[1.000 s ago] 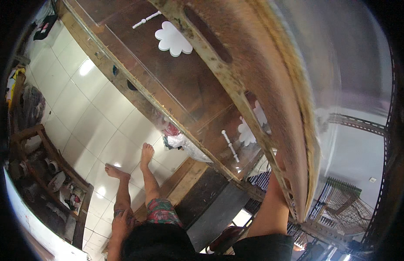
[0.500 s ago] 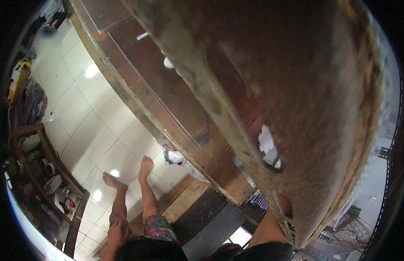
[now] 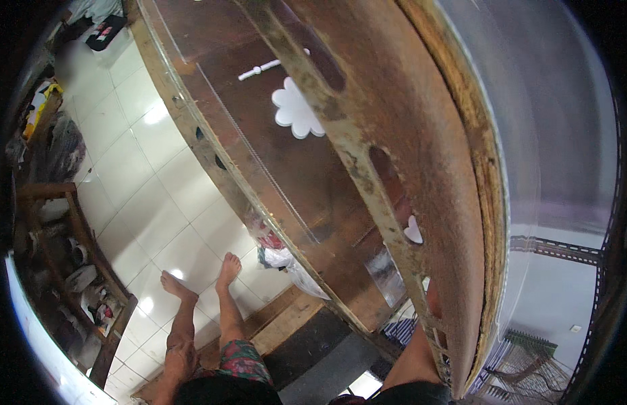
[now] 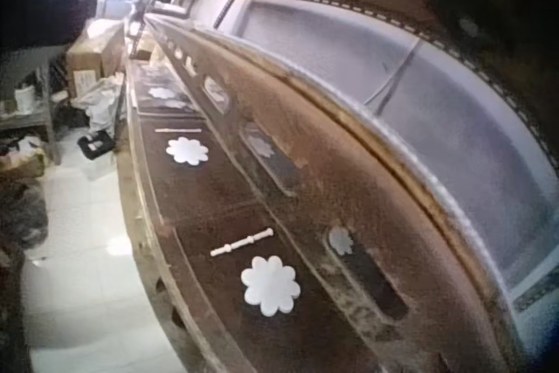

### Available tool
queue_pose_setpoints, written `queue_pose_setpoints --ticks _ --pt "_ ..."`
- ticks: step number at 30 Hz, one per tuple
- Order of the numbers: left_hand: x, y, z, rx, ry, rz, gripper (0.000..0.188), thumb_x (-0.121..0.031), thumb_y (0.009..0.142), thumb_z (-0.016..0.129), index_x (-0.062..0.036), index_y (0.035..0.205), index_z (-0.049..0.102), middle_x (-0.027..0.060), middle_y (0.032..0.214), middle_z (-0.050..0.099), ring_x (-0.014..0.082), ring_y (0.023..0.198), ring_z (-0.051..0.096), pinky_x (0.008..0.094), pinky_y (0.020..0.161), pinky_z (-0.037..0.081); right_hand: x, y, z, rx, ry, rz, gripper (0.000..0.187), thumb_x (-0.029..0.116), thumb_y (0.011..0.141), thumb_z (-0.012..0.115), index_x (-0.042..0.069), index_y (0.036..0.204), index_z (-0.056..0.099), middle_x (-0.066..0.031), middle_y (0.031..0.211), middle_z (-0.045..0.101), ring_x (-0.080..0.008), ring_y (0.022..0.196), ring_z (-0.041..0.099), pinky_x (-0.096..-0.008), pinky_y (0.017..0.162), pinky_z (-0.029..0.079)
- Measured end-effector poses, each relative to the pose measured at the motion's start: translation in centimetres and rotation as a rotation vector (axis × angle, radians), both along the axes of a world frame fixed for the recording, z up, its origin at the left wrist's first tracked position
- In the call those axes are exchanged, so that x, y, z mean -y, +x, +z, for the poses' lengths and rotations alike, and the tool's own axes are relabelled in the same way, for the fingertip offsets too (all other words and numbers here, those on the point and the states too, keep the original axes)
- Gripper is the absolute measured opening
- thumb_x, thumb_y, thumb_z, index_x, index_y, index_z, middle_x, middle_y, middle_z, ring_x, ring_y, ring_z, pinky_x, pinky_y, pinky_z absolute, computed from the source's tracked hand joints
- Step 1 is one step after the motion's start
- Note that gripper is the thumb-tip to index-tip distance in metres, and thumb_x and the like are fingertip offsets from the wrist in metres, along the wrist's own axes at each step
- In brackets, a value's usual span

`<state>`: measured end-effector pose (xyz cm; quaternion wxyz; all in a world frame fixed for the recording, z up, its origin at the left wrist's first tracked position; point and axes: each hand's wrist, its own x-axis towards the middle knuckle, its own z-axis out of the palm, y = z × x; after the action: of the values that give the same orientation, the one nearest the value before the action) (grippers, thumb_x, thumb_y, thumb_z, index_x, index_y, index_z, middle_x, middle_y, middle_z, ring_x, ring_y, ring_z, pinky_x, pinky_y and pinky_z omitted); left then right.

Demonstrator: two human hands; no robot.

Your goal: The person repeatedly picks up flower-shaped stickers and places them onto a large wooden board with a transparent surface. They smooth each sticker down with their hand. Another person in a pink shirt works at a nearby table.

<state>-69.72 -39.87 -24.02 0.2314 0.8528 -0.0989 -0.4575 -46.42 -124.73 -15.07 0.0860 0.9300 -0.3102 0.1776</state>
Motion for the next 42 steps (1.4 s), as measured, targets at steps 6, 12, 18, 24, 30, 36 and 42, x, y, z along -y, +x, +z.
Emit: queue_pose_setpoints --ticks 6,12,18,24,30,36,42 --pt "-0.2 0.6 1.4 0.04 -0.038 -0.041 0.047 -0.035 0.09 0.063 -0.0008 0.122 0.059 0.0244 0.1 0.066 0.0412 0.09 0.067 0.0504 0.081 0.054 -3.8 -4.3 -1.2 0.122 0.136 0.079 0.026 0.015 0.098 0.053 0.002 0.119 0.061 -0.0152 0.121 0.063 -0.0304 0.112 0.061 -0.041 0.096 0.048" --pt "0.9 3.8 9.8 0.236 -0.209 0.117 0.046 -0.031 0.093 0.061 -0.0038 0.13 0.056 0.0222 0.099 0.066 0.0415 0.091 0.066 0.0494 0.081 0.054 -32.8 -7.2 -2.0 0.392 0.767 0.299 0.037 0.017 0.105 0.048 -0.005 0.134 0.055 -0.0175 0.133 0.06 -0.0273 0.123 0.056 -0.0384 0.102 0.046" --pt "-3.5 5.1 17.9 0.715 -0.523 0.199 0.048 -0.027 0.095 0.058 -0.0056 0.136 0.049 0.0188 0.102 0.064 0.0388 0.086 0.064 0.0496 0.075 0.052 -55.8 -18.3 -5.9 0.257 1.245 0.608 0.011 0.007 0.098 0.049 -0.001 0.1 0.057 -0.0077 0.093 0.06 -0.0181 0.082 0.059 -0.0303 0.076 0.051" --pt "-15.5 3.2 24.8 0.786 -0.65 0.184 0.042 -0.026 0.096 0.058 -0.0044 0.132 0.055 0.0167 0.1 0.064 0.0368 0.087 0.064 0.0465 0.077 0.052 -73.8 -26.8 -8.5 -0.028 1.642 0.635 0.011 0.008 0.098 0.057 0.0 0.103 0.061 -0.0074 0.091 0.064 -0.0171 0.079 0.063 -0.0301 0.07 0.052" --pt "-25.6 -0.7 28.6 0.642 -0.609 0.434 0.03 -0.015 0.091 0.065 0.0017 0.116 0.065 0.0189 0.096 0.068 0.0332 0.084 0.068 0.0405 0.078 0.055 -83.3 -21.4 3.6 -0.323 1.357 0.815 0.029 0.029 0.1 0.06 0.005 0.112 0.069 -0.01 0.089 0.071 -0.017 0.08 0.066 -0.0334 0.072 0.052" --pt "-25.1 -1.0 28.7 0.406 -0.629 0.242 0.039 -0.02 0.099 0.056 0.0027 0.13 0.059 0.0243 0.121 0.066 0.0374 0.111 0.063 0.0428 0.096 0.048 -79.2 -13.2 23.1 -0.013 0.8 1.142 0.026 0.024 0.097 0.054 0.003 0.108 0.064 -0.0188 0.107 0.067 -0.0352 0.103 0.063 -0.0464 0.088 0.049" --pt "-21.2 -1.5 27.3 0.455 -0.746 -0.093 0.037 -0.019 0.098 0.059 0.0033 0.128 0.061 0.0209 0.11 0.068 0.0276 0.096 0.064 0.0373 0.086 0.05 -66.6 -22.5 45.0 -0.021 0.199 0.816 0.038 0.029 0.096 0.058 0.004 0.125 0.062 -0.0197 0.12 0.066 -0.0368 0.112 0.062 -0.0446 0.097 0.05"
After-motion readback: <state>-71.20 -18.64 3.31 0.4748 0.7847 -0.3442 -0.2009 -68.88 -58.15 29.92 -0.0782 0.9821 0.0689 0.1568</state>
